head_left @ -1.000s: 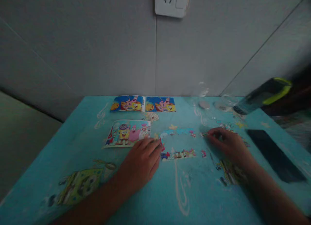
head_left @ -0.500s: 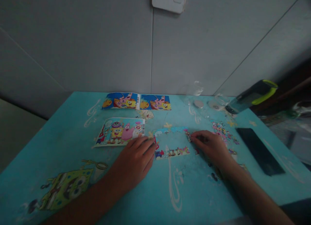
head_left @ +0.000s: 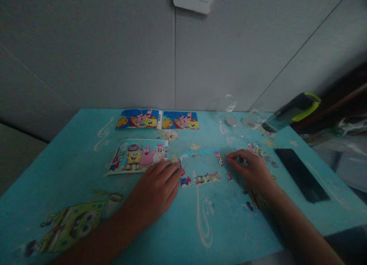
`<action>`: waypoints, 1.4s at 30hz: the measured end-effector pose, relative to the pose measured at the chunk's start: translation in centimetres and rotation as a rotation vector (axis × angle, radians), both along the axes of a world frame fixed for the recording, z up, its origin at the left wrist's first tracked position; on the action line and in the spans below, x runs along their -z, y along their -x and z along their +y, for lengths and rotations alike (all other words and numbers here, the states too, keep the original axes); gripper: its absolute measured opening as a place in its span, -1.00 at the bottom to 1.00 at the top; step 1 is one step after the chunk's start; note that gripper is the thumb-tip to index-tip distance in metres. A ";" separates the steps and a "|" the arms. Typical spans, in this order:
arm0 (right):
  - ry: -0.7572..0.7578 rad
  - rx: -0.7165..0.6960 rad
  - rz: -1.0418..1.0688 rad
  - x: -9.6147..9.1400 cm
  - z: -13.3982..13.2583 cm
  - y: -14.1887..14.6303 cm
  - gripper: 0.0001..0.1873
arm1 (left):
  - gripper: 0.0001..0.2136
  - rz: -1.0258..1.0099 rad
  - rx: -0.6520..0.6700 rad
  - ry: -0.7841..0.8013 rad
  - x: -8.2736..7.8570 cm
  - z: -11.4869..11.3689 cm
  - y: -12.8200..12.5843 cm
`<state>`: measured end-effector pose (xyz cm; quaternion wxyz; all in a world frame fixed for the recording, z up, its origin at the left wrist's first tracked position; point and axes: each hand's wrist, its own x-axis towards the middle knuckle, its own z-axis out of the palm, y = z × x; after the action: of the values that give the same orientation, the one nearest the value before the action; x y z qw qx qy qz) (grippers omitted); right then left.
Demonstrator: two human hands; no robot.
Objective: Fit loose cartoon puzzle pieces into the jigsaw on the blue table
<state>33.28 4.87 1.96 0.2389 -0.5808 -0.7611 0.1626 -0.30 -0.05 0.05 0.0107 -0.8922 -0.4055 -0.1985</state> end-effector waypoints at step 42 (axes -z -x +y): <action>-0.094 -0.149 -0.045 -0.8 -0.5 0.0 -0.76 | -0.66 -0.017 0.012 -0.001 0.2 0.1 0.2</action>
<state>33.27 4.40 2.78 0.2359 -0.5144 -0.8140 0.1309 -0.46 0.03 -0.11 0.0062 -0.8929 -0.4002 -0.2064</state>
